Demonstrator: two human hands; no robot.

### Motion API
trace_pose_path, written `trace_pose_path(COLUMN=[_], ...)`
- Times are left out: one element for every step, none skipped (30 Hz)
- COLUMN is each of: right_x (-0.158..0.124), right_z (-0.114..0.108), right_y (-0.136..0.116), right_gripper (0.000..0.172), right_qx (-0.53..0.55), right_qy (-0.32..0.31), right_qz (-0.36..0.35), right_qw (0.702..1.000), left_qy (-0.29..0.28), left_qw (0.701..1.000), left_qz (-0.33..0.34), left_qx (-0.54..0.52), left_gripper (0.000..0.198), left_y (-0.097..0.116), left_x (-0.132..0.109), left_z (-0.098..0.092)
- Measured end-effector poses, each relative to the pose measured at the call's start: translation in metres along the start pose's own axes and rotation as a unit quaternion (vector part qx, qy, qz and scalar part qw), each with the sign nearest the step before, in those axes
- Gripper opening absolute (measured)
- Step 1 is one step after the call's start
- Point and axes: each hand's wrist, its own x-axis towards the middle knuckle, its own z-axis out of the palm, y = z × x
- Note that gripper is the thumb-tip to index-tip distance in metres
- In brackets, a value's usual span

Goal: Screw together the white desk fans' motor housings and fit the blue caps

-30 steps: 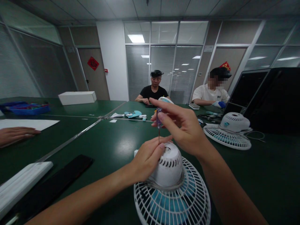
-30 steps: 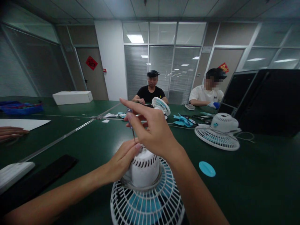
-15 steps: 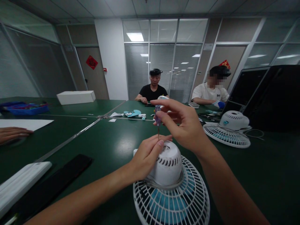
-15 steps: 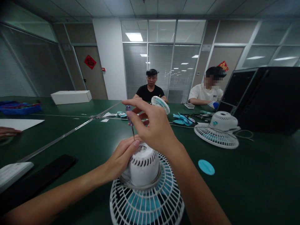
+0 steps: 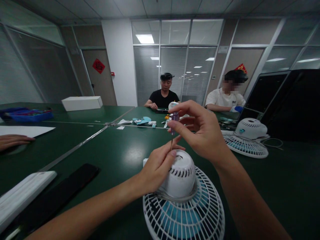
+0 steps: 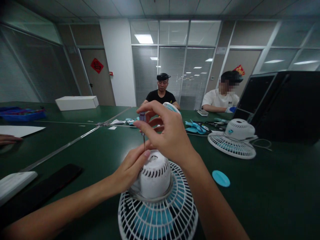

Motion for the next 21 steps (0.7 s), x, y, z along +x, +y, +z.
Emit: trace_pose_path(right_x=[0.0001, 0.0, -0.0002, -0.0005, -0.0008, -0.001, -0.0011, -0.0011, -0.001, -0.0008, -0.0006, -0.0005, -0.0005, -0.0007, -0.001, -0.0013, -0.0016, -0.0018, -0.0018, -0.0016, -0.0014], right_z=[0.0, -0.0001, -0.0002, -0.0004, -0.0006, -0.0008, -0.0009, -0.001, -0.0011, -0.0012, -0.0013, -0.0014, -0.0015, -0.0016, -0.0017, -0.0017, -0.0017, -0.0016, -0.0015, -0.0015, -0.0016], right_y=[-0.0002, -0.0002, -0.0001, 0.0001, 0.0003, 0.0006, 0.0009, 0.0012, 0.0015, 0.0018, 0.002, 0.002, 0.0019, 0.0017, 0.0013, 0.001, 0.0008, 0.0007, 0.0008, 0.001, 0.0013], right_gripper=[0.025, 0.025, 0.024, 0.023, 0.023, 0.022, 0.022, 0.022, 0.023, 0.024, 0.027, 0.029, 0.03, 0.03, 0.028, 0.026, 0.026, 0.026, 0.026, 0.026, 0.026], right_qx=[-0.003, -0.004, -0.002, 0.002, 0.009, 0.015, 0.018, 0.018, 0.013, 0.007, 0.002, -0.001, -0.001, 0.003, 0.011, 0.02, 0.029, 0.036, 0.039, 0.036, 0.03], right_qy=[0.003, 0.004, 0.001, -0.005, -0.012, -0.017, -0.02, -0.019, -0.013, -0.005, 0.004, 0.009, 0.008, 0.0, -0.016, -0.033, -0.046, -0.054, -0.056, -0.051, -0.044], right_qz=[0.002, 0.002, 0.0, -0.001, -0.003, -0.003, -0.002, 0.0, 0.002, 0.003, 0.004, 0.004, 0.004, 0.004, 0.004, 0.002, 0.001, 0.0, 0.001, 0.003, 0.004], right_qw=[1.0, 1.0, 1.0, 1.0, 1.0, 1.0, 1.0, 1.0, 1.0, 1.0, 1.0, 1.0, 1.0, 1.0, 1.0, 0.999, 0.998, 0.998, 0.998, 0.998, 0.999], left_qy=[0.001, 0.003, 0.005, 0.006, 0.007, 0.007, 0.008, 0.008, 0.006, 0.005, 0.004, 0.003, 0.003, 0.003, 0.004, 0.005, 0.005, 0.004, 0.003, 0.002, 0.001], left_qw=[1.0, 1.0, 1.0, 1.0, 1.0, 1.0, 1.0, 1.0, 1.0, 1.0, 0.999, 0.999, 0.999, 0.999, 0.999, 0.999, 0.999, 0.998, 0.998, 0.998, 0.998], left_qz=[-0.002, -0.001, 0.001, 0.005, 0.008, 0.011, 0.014, 0.016, 0.018, 0.02, 0.022, 0.025, 0.028, 0.032, 0.035, 0.037, 0.039, 0.039, 0.04, 0.041, 0.041], left_qx=[0.001, 0.004, 0.008, 0.012, 0.015, 0.017, 0.019, 0.02, 0.021, 0.023, 0.024, 0.025, 0.026, 0.027, 0.028, 0.031, 0.036, 0.04, 0.044, 0.046, 0.046], left_gripper=[0.038, 0.038, 0.037, 0.037, 0.037, 0.037, 0.037, 0.038, 0.038, 0.038, 0.038, 0.039, 0.039, 0.04, 0.04, 0.041, 0.041, 0.042, 0.042, 0.043, 0.043], left_y=[0.0004, 0.0005, 0.0003, -0.0001, -0.0007, -0.0013, -0.0019, -0.0024, -0.0027, -0.003, -0.0031, -0.0031, -0.0031, -0.0031, -0.0031, -0.003, -0.0028, -0.0026, -0.0022, -0.0017, -0.0011], left_x=[0.0001, 0.0, -0.0001, -0.0003, -0.0006, -0.0008, -0.001, -0.0012, -0.0013, -0.0014, -0.0015, -0.0016, -0.0017, -0.0018, -0.0019, -0.002, -0.0021, -0.0022, -0.0022, -0.0021, -0.0021], left_z=[-0.0001, -0.0003, -0.0005, -0.0006, -0.0007, -0.0008, -0.0008, -0.0007, -0.0007, -0.0008, -0.0009, -0.0011, -0.0013, -0.0015, -0.0018, -0.0019, -0.002, -0.0021, -0.002, -0.002, -0.0019])
